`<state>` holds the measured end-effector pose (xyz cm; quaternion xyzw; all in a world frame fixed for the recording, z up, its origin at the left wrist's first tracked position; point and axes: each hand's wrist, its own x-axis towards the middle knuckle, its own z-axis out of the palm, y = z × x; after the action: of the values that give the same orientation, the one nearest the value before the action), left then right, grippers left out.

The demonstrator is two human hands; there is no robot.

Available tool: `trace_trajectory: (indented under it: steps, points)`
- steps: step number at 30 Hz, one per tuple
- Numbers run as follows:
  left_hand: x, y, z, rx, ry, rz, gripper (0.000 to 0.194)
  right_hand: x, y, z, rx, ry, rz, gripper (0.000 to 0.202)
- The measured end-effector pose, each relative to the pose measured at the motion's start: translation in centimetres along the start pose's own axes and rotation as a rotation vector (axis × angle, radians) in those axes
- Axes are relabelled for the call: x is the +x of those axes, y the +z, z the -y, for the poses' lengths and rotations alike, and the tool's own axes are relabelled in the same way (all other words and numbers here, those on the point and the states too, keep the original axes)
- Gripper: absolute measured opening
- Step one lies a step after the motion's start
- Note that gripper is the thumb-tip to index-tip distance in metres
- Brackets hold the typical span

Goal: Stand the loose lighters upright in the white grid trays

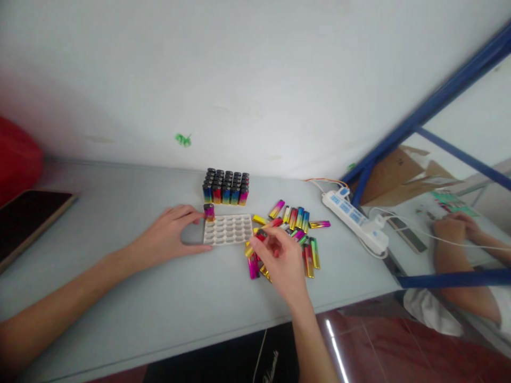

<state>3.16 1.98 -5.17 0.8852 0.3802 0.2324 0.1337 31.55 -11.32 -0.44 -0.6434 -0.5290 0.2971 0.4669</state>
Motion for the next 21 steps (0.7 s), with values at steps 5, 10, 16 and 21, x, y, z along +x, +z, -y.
trace_trajectory:
  steps: [5, 10, 16, 21]
  points:
    - [0.1, 0.0, 0.2, 0.029, 0.013, 0.015, 0.068, 5.2, 1.9, 2.0, 0.444, -0.009, 0.112, 0.043]
    - [0.0, -0.1, 0.0, 0.049, 0.004, 0.025, 0.065, 9.7, 3.7, 3.4, 0.572, 0.037, 0.481, 0.052]
    - [-0.2, -0.2, -0.3, 0.038, 0.004, 0.041, 0.067, 10.0, 5.1, 1.6, 0.132, -0.091, 0.372, 0.051]
    - [-0.2, -0.3, -0.4, 0.021, -0.004, 0.056, 0.071, 8.0, 5.0, 1.3, -0.205, -0.230, 0.232, 0.057]
